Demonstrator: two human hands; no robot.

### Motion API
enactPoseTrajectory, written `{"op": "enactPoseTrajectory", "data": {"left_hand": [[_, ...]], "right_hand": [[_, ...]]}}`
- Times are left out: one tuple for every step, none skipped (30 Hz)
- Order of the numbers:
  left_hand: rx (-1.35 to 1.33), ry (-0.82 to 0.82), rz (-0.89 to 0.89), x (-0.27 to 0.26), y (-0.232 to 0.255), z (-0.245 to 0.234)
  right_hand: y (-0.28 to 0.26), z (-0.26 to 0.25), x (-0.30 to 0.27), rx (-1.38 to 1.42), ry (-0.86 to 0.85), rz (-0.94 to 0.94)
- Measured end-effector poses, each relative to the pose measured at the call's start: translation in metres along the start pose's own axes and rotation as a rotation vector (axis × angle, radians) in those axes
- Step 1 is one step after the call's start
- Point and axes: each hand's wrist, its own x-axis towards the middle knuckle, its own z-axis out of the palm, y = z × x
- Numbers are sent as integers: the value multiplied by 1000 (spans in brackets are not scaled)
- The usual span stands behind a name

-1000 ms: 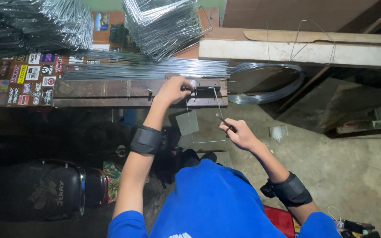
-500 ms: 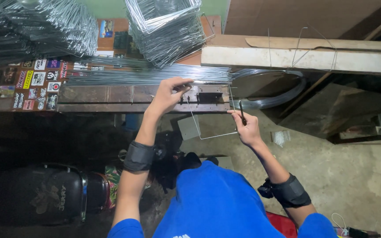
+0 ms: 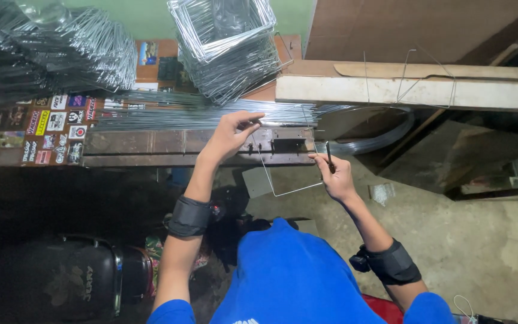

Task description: Bending straight metal wires into rectangular frames using a specialized workbench jig.

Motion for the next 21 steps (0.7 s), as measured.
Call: {"op": "enactPoseTrajectory", "data": {"left_hand": [[-2,-1,0,0,0,-2],[-16,18,5,1,-1,-3],[-30,38,11,2,-1,-5],[-31,40,12,4,-2,-7],[-37,44,-18,5,-3,-8],[-41,51,-48,6,-4,-11],[-41,54,-47,7,-7,-14],[-105,72,-86,9,-10,-17],[-169,90,-126,10,-12,-20],[-168,95,-123,12,-11,-24],[-297,127,-210,14,-10,-29],[-426,159,-298,15,-10,-33],[-425,163,-295,19,-16,-37],[-436,229,-264,23,-21,-40],[-447,294,-232,26,-27,-44],[-445,297,-231,32,-25,-47],[-473,367,-173,38,-22,-51],[-498,435,-116,43,-20,-55],[-494,437,-117,54,-30,-59],[-547,520,-7,66,-40,-62],[-598,602,106,77,-50,-65]], "right_hand": [[-2,1,2,-2,1,2],[-3,2,4,-20,6,-22],[-5,2,6,-38,11,-46],[-3,3,9,-39,11,-48],[0,4,12,-22,9,-34],[2,6,15,-4,6,-21],[2,6,19,-5,4,-24],[3,7,23,72,-24,-67],[3,7,27,149,-52,-109],[2,7,32,148,-56,-114],[0,6,36,170,-64,-30],[-1,7,41,193,-74,54],[-7,6,48,192,-78,49],[-13,6,55,131,-61,-14],[-19,6,62,70,-44,-78],[-34,7,70,71,-47,-81],[-49,8,79,-81,0,-157],[-64,10,86,-230,49,-230],[-70,11,98,-227,47,-231],[-76,11,109,-229,62,-296],[-81,11,120,-232,76,-362]]}}
